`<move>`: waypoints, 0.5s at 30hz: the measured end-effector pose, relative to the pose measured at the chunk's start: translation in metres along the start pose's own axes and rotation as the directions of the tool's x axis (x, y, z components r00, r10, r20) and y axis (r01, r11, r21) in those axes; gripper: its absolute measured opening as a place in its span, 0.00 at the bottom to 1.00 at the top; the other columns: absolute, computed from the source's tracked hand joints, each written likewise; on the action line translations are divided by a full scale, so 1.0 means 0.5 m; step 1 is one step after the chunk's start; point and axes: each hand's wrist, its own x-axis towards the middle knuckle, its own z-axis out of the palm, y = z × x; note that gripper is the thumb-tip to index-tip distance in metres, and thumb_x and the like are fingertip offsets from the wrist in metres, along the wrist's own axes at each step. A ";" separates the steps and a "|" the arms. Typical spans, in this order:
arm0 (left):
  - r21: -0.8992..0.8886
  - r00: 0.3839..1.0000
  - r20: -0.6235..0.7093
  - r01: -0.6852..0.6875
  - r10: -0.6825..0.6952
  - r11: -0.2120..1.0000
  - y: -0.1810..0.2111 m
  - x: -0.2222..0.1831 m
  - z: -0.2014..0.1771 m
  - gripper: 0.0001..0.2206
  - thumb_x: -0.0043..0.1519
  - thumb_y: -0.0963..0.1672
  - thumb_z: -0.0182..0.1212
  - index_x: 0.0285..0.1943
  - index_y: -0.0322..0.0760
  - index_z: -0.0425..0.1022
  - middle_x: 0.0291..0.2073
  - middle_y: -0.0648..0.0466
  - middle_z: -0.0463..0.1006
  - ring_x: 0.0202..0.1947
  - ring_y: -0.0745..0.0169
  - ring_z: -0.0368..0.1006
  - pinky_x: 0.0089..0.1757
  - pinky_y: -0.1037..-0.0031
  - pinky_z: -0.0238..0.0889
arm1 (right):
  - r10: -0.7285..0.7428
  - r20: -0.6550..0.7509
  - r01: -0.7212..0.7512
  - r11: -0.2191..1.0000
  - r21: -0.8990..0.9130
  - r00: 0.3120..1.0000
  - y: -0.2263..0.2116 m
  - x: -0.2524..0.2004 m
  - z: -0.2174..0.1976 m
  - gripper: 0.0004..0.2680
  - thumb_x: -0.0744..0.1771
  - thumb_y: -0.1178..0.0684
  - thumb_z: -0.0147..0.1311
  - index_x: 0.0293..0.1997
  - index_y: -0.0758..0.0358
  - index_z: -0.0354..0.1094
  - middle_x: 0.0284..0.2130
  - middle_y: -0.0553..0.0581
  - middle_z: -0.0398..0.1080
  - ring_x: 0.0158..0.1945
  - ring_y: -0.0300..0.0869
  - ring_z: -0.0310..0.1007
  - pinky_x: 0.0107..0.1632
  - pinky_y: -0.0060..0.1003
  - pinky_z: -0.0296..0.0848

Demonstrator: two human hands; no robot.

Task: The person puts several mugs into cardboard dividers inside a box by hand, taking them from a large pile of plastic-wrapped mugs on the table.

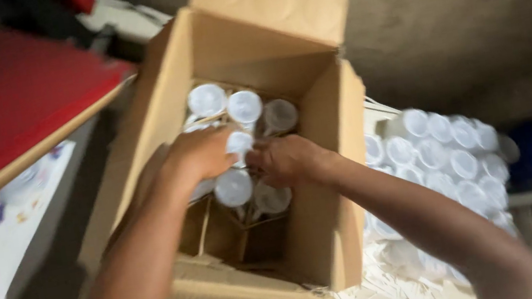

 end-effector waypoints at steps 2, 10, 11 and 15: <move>0.013 1.000 0.002 -0.017 0.017 1.000 -0.001 0.002 0.002 0.24 0.61 0.53 0.61 0.64 0.43 0.69 0.59 0.45 0.75 0.58 0.41 0.72 0.55 0.52 0.66 | 0.007 -0.210 0.017 0.994 0.110 0.978 -0.019 -0.057 -0.062 0.14 0.64 0.52 0.62 0.53 0.58 0.69 0.48 0.62 0.73 0.48 0.56 0.75 0.45 0.52 0.76; -0.023 0.965 -0.084 -0.250 0.247 0.968 0.072 -0.007 -0.020 0.23 0.61 0.50 0.60 0.65 0.43 0.70 0.58 0.45 0.76 0.56 0.40 0.73 0.52 0.53 0.67 | 0.391 -0.668 0.114 0.807 0.580 0.634 0.054 -0.348 -0.026 0.04 0.67 0.60 0.61 0.44 0.64 0.72 0.39 0.56 0.77 0.40 0.40 0.79 0.45 0.33 0.77; -0.028 0.929 -0.188 -0.328 0.317 0.944 0.093 -0.004 -0.023 0.20 0.61 0.49 0.61 0.61 0.42 0.73 0.55 0.46 0.78 0.55 0.41 0.74 0.51 0.54 0.68 | 0.521 -0.614 0.049 0.738 0.673 0.593 0.076 -0.376 0.000 0.03 0.67 0.60 0.61 0.43 0.66 0.73 0.37 0.55 0.78 0.39 0.40 0.78 0.43 0.33 0.77; 0.072 0.747 -0.397 -0.554 0.534 0.829 0.236 0.001 -0.049 0.15 0.58 0.44 0.64 0.54 0.35 0.77 0.46 0.44 0.79 0.49 0.42 0.75 0.49 0.55 0.68 | 0.792 -0.438 -0.045 0.502 0.864 0.425 0.227 -0.466 0.135 0.04 0.68 0.57 0.56 0.41 0.67 0.71 0.37 0.55 0.78 0.40 0.39 0.76 0.44 0.31 0.78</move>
